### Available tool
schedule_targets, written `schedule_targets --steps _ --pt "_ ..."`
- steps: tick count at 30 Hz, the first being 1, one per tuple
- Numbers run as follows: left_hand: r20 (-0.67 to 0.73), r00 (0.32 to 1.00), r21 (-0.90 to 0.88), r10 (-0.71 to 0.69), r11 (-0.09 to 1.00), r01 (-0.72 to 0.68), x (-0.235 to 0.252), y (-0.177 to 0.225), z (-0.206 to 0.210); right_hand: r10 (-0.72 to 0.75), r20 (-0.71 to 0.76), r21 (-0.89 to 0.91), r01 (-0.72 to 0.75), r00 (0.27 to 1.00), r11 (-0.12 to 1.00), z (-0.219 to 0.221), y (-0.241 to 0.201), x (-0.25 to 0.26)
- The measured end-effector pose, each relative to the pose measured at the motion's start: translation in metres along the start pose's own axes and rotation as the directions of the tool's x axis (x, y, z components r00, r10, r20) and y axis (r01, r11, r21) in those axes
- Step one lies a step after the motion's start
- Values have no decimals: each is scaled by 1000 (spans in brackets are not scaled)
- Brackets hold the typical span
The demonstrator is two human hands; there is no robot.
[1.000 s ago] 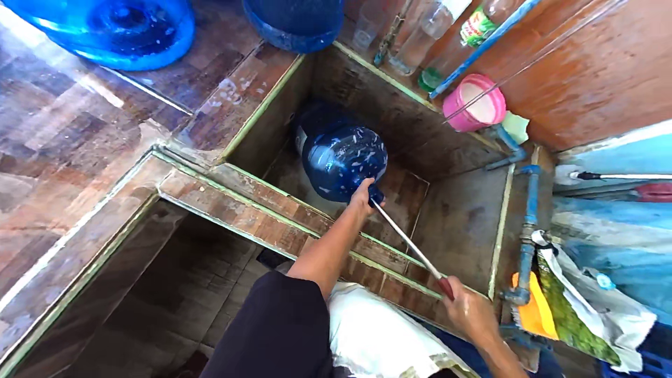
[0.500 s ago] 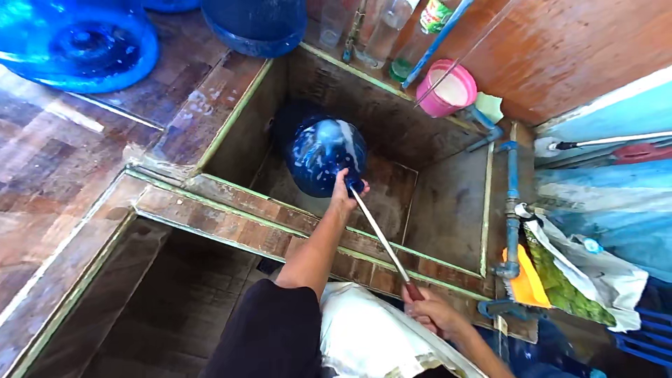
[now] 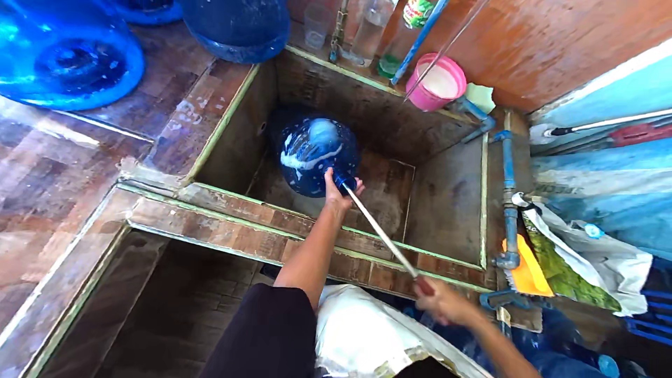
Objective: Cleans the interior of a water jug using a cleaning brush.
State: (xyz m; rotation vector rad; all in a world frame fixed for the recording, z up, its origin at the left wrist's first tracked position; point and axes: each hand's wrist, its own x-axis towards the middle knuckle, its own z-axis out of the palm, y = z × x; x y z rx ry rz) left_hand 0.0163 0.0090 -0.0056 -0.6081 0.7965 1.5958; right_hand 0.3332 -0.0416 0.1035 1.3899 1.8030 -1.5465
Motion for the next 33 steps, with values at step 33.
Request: schedule_targets --steps 33 --pt "40 996 -89 83 993 -80 2 -12 12 -337 452 758 -156 826 633 23 3 15"
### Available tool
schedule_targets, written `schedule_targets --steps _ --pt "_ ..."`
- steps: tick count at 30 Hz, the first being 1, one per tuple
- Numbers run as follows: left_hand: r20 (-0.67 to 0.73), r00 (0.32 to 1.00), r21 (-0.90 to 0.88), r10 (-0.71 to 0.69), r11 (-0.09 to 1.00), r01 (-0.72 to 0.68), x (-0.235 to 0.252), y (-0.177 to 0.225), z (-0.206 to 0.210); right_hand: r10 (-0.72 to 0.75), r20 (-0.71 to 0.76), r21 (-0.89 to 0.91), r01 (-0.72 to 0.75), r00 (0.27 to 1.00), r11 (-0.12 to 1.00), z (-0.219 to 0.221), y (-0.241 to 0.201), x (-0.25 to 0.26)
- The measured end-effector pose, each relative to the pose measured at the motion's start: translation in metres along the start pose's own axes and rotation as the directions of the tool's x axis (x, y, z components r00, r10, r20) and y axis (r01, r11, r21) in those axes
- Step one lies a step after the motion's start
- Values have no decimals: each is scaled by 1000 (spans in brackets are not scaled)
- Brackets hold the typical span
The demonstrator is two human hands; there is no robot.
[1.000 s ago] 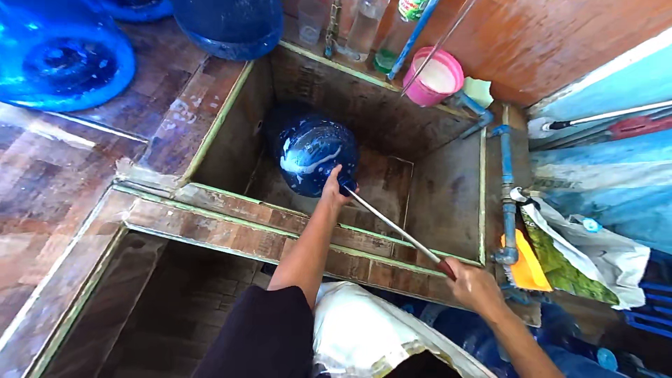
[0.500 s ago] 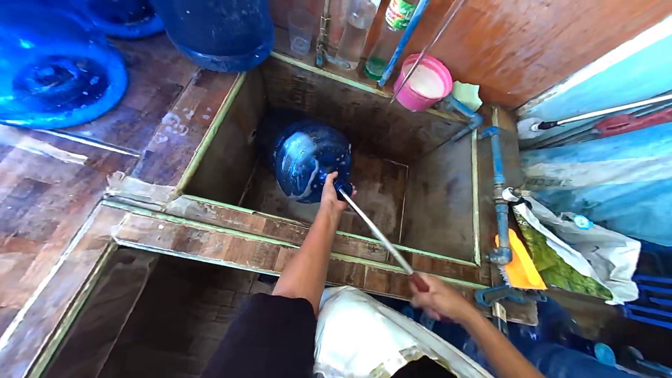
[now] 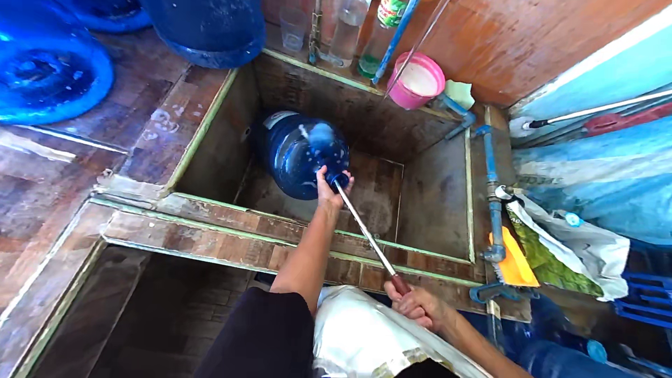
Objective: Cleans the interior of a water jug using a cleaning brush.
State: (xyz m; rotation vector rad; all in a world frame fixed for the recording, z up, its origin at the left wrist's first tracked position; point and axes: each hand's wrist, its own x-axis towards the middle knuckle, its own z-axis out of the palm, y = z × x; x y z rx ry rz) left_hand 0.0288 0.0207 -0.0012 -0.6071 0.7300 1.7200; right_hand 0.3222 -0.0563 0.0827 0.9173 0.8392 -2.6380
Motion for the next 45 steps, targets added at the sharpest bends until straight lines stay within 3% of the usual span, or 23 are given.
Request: schedule_targets --steps 1,3,5,8,10,11,13,16,17,20,22,23,25,28,29,31,33,35,36,38,41,43,45 --pt "-12 1000 -17 -3 1000 2 -1 5 -1 6 -173 -234 -47 985 971 0 -14 -7" --pt "-69 996 130 -52 990 61 2 14 -6 -127 -610 -724 -486 782 490 0 -47 -28" --pt "-135 987 285 -87 951 122 4 19 -7 -310 -735 -668 -722 603 180 2 -48 -41" --pt "-103 994 219 -28 974 51 3 15 0 -228 -579 -712 -349 783 609 10 -13 -39" --pt "-49 999 39 -17 999 18 1 8 8 -144 -170 -177 113 975 978 6 25 -26" --pt "-31 999 -55 -15 998 14 0 10 10 -110 -45 -36 109 993 993 6 26 -22" --pt "-36 999 -69 -25 997 23 -1 15 4 -49 -350 -332 -75 935 940 12 6 -32" --pt "-141 987 236 -71 966 104 2 17 0 -181 -763 -643 -700 621 311 16 -31 -49" --pt "-168 983 293 -74 949 121 0 21 0 -226 -779 -627 -731 585 267 19 -27 -50" --pt "-132 991 233 -37 970 67 2 19 3 -197 -590 -633 -298 783 715 30 5 -55" --pt "-48 999 50 -26 998 28 2 15 5 -108 -186 -89 92 977 992 19 36 -48" --pt "-10 1000 -59 -21 998 20 3 14 7 -99 -56 36 101 993 994 14 39 -45" --pt "-5 1000 -118 -22 993 21 4 15 2 -35 -376 -288 -80 926 954 22 10 -50" --pt "-133 989 187 -67 978 92 4 16 0 -136 -778 -610 -687 613 395 25 -29 -55" --pt "-176 982 230 -70 967 110 3 18 1 -159 -786 -608 -699 598 376 25 -27 -55" --pt "-182 982 189 -54 978 89 2 17 2 -174 -646 -657 -426 743 622 27 -5 -60" --pt "-102 994 34 -48 998 52 2 16 7 -112 -308 -260 30 945 965 20 24 -58" --pt "-35 999 -127 -39 991 34 -1 14 8 -89 -65 6 89 994 996 14 32 -53" --pt "-28 999 -134 -35 990 31 0 13 6 -66 -214 -150 34 975 988 16 23 -55" --pt "-69 996 28 -53 998 55 3 12 -1 -111 -620 -635 -413 777 652 22 -9 -61" --pt "-180 981 222 -75 968 115 8 15 -2 -205 -786 -618 -726 583 303 25 -26 -61" --pt "-151 988 170 -44 983 70 7 17 1 -168 -662 -655 -454 730 604 29 -11 -65" --pt "-47 999 12 -7 1000 8 6 16 8 -53 -381 -269 -56 923 962 24 11 -62"
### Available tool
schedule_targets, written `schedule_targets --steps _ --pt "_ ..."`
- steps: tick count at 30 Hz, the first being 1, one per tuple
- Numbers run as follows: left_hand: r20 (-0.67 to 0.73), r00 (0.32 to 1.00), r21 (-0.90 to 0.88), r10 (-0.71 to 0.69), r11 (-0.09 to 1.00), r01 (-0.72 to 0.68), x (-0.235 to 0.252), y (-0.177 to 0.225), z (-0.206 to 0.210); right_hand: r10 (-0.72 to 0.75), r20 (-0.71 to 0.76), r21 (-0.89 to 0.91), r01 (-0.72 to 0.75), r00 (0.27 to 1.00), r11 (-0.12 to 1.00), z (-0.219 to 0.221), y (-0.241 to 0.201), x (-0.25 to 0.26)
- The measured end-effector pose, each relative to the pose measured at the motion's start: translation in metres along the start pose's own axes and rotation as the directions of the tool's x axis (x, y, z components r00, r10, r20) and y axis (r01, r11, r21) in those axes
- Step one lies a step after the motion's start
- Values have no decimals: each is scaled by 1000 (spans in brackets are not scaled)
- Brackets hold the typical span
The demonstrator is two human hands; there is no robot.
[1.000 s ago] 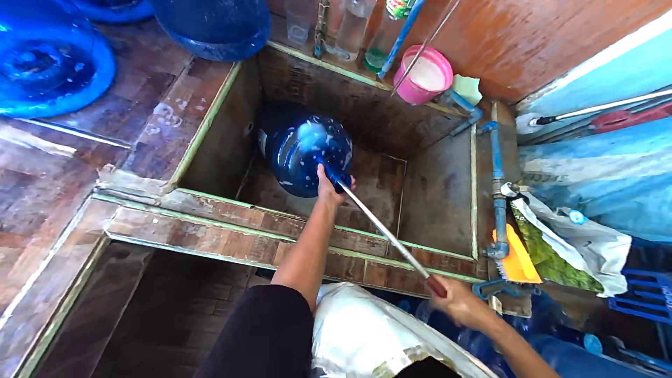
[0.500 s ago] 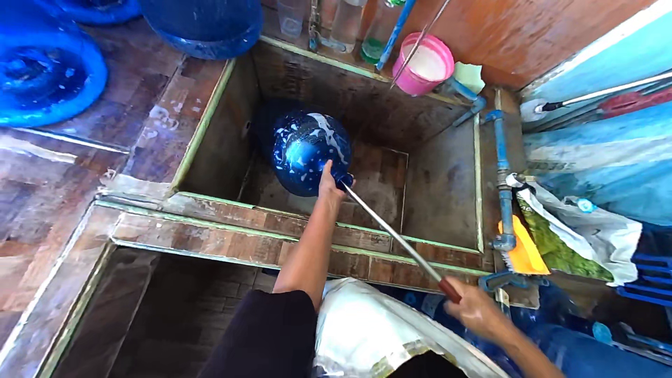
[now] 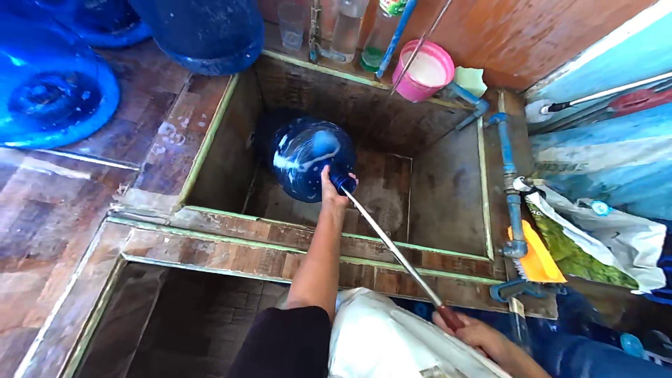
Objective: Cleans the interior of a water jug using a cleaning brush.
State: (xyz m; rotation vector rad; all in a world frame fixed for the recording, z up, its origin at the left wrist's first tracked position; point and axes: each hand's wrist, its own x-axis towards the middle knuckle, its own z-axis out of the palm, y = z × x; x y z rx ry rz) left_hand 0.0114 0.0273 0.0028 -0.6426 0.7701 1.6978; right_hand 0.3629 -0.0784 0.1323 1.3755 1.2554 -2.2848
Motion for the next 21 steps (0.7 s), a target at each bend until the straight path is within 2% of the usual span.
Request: schedule_targets --steps 1,2,3,4,5,6,7,8,9,10,11,12,13,14,15,16,17,18,19,20,21 --pt "58 998 -103 8 995 -2 1 0 2 -35 171 192 2 985 981 -2 8 5" --pt "89 996 -177 13 984 3 3 -2 2 -29 201 196 -11 979 981 -6 8 6" --pt "95 995 -175 15 984 2 5 -3 -2 11 76 27 -13 997 1000 -8 -1 4" --pt "64 998 -92 4 996 1 5 -5 -6 29 -123 -294 -65 992 953 -11 -15 1" --pt "30 999 36 -17 999 16 6 -7 -9 28 -315 -600 -222 949 769 -15 -30 -1" --pt "-17 999 156 -39 987 42 6 -5 -9 -1 -470 -734 -391 883 556 -16 -41 1" --pt "-67 997 226 -50 972 64 6 -2 -6 -46 -534 -765 -460 844 451 -17 -44 1" --pt "-99 994 240 -40 969 63 5 -1 -4 -60 -526 -767 -443 848 464 -15 -43 -1" --pt "-104 994 219 -21 975 43 3 -1 -5 -43 -460 -739 -356 887 572 -11 -39 -3" --pt "-84 997 171 -1 985 15 2 -1 -4 -28 -337 -619 -199 941 760 -9 -28 -5" --pt "-41 999 94 9 996 -5 0 -3 -4 -7 -182 -368 -61 983 928 -6 -13 -4" --pt "8 1000 -4 6 1000 -6 -2 -4 -1 16 -6 -53 -16 1000 998 -5 -1 -2" --pt "52 999 -96 -3 995 8 -3 -4 1 9 146 147 -30 989 989 -7 6 1" --pt "76 997 -138 -6 990 16 -2 -5 -1 32 158 149 -56 987 987 -10 4 1" --pt "76 997 -114 -8 993 17 0 -4 -6 76 10 -48 -75 997 996 -11 -7 0" --pt "46 999 -17 -18 1000 19 3 -4 -10 76 -190 -382 -145 979 913 -13 -22 0" --pt "-5 999 105 -35 994 36 6 -5 -12 53 -371 -646 -299 927 702 -14 -38 3" --pt "-66 997 191 -50 980 62 8 -4 -13 24 -503 -747 -448 864 492 -12 -51 9" --pt "-111 993 231 -47 970 72 7 -1 -12 -18 -534 -774 -480 846 414 -11 -56 16" --pt "-133 990 225 -40 972 69 6 3 -10 -37 -492 -787 -426 870 447 -8 -57 22" --pt "-125 992 172 -34 984 55 3 6 -8 -50 -383 -758 -283 922 587 -5 -52 29"
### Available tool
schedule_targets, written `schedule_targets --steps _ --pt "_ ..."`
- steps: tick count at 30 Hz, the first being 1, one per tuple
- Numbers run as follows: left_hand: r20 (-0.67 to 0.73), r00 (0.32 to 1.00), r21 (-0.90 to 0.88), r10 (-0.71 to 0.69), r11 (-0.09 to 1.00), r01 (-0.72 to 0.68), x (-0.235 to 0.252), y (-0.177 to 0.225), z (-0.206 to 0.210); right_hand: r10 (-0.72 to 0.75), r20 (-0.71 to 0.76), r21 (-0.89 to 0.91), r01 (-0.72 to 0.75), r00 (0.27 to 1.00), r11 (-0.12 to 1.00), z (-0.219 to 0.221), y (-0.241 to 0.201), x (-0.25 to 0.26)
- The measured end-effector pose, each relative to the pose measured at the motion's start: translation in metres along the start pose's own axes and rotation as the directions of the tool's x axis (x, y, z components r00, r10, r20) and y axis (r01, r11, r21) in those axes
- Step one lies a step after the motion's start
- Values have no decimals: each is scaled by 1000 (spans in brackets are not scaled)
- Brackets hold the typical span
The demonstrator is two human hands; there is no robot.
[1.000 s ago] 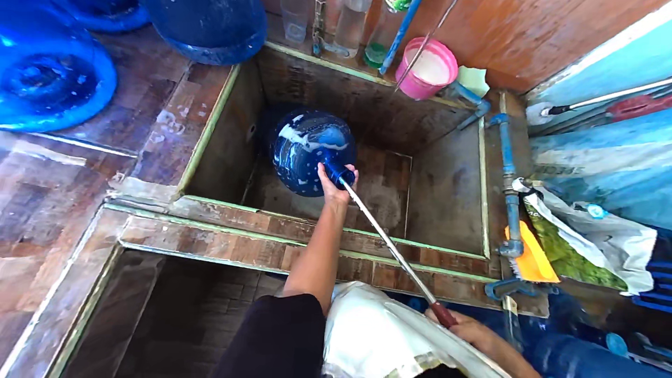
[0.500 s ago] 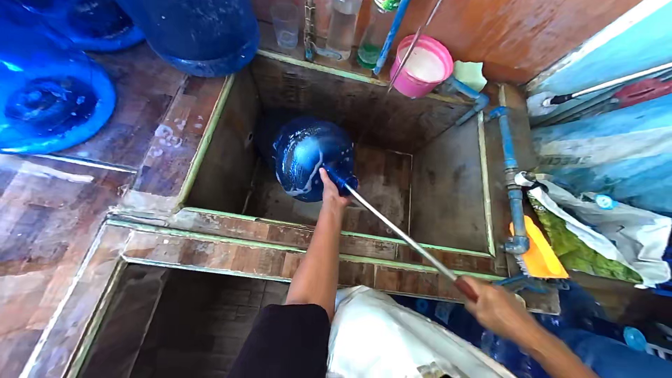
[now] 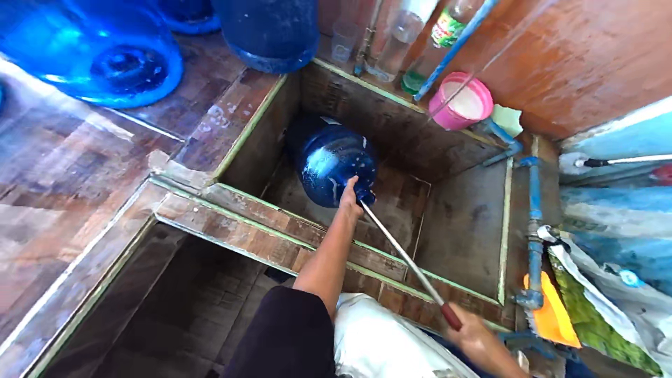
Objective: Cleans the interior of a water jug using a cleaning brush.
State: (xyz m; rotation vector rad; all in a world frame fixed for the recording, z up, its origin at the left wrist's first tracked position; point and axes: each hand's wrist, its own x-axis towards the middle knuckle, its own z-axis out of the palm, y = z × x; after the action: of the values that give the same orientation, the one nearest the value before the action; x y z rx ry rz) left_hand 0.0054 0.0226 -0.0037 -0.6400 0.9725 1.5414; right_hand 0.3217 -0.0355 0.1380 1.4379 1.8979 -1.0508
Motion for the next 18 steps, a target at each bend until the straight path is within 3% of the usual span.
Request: schedule_targets --steps 1,2,3,4,5,6,7,8,9,10,11,12,13,14,15,16,17,18 --pt "29 1000 -81 11 997 -8 -3 2 2 -161 76 315 129 984 940 14 1 5" --pt "70 997 -169 19 986 -7 -5 2 3 -311 190 682 103 931 724 31 2 12" --pt "110 993 -255 30 967 -1 -5 0 2 -462 309 872 -55 831 486 43 4 20" --pt "141 989 -305 42 952 3 -4 1 1 -496 355 889 -123 792 440 43 -1 25" --pt "161 986 -306 47 952 5 -1 2 -3 -375 319 813 -48 871 580 30 -11 24" --pt "156 987 -241 34 971 5 0 1 -6 -200 192 540 67 961 839 9 -22 20" --pt "123 992 -133 -7 991 23 -1 -3 -8 -32 73 109 24 997 994 -13 -36 19" --pt "77 995 -25 -69 997 71 -4 -6 -7 115 -33 -215 -119 993 969 -25 -50 23" --pt "42 992 59 -119 991 116 -8 -7 -3 169 -90 -359 -191 981 914 -28 -62 27" --pt "35 989 85 -146 986 143 -10 -5 0 160 -90 -371 -183 983 911 -27 -74 30" --pt "56 987 63 -150 987 146 -11 1 4 88 -59 -247 -100 994 964 -24 -82 33" --pt "87 986 21 -140 990 139 -13 8 8 -29 -1 64 29 1000 998 -16 -83 36" --pt "115 985 -34 -132 990 136 -15 11 9 -113 96 475 54 989 878 -1 -83 37" --pt "134 982 -85 -132 986 144 -17 9 6 -181 210 756 -42 961 653 13 -84 39" --pt "149 980 -120 -132 981 150 -16 8 1 -203 263 832 -115 943 543 20 -86 45" --pt "163 977 -126 -137 979 158 -13 7 -2 -143 229 765 -88 963 638 17 -89 54" --pt "169 974 -85 -150 982 166 -9 2 -5 -43 121 538 -29 992 842 8 -93 65" --pt "158 973 -2 -167 986 169 -5 -7 -6 42 -5 276 -39 999 960 -4 -100 77"
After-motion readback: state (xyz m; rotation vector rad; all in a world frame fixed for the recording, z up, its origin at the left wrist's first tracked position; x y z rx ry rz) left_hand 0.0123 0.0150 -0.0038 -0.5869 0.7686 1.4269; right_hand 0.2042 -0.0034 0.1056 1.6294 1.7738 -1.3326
